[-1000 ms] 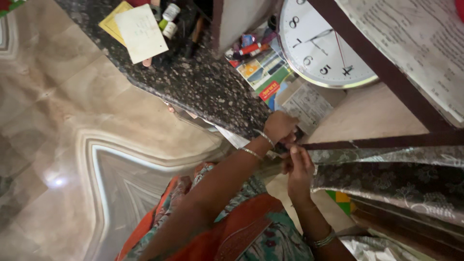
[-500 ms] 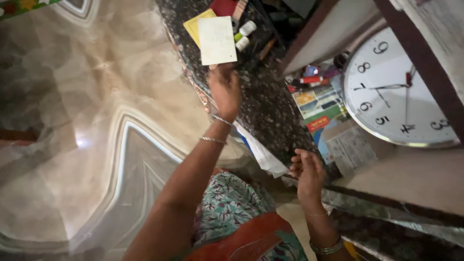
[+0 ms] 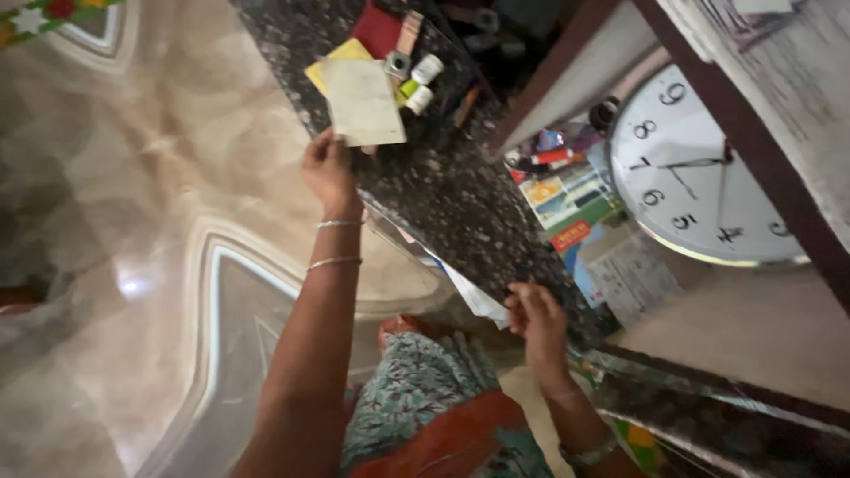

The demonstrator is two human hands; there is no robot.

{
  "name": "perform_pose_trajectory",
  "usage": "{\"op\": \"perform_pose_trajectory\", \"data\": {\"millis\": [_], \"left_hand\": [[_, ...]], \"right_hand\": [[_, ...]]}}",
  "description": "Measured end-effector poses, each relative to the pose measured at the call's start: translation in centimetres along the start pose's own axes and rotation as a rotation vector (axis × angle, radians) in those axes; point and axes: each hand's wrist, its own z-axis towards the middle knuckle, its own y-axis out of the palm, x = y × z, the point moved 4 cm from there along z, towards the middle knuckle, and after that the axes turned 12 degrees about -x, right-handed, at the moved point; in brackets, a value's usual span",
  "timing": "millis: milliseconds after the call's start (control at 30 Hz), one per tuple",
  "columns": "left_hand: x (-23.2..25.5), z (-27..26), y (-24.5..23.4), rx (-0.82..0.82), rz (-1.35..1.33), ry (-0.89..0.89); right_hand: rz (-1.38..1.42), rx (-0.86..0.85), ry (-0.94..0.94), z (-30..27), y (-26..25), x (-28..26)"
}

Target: The person organizes various small items on a cluttered countertop, including a watch, bottles, papers, and a wallet. They pick up, inspect, and reposition each item, then move to a nearby table to handle a booklet and other objects.

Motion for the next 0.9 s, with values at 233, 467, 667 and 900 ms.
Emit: {"op": "perform_pose_trajectory", "data": {"millis": [233, 467, 667, 900], "left_hand": [[9.7, -17.2, -0.3, -0.020, -0.323, -0.199], [10.2, -31.0, 1.8, -0.352, -0.117, -0.625], [8.1, -34.1, 5.8, -0.554, 0.016, -0.486], [5.6, -37.3, 10.2, -0.718, -0.046, -0.546]], "right_hand": [[0.012, -0.140, 0.042, -2.6, 2.2, -0.1], [0.082, -0.525, 0.082, -6.3, 0.2, -0.8], [0.131, -0.355, 0.121, -8.7, -4.7, 0.7], [0.174, -0.035, 0.102, -6.2, -8.2, -0.2]]}}
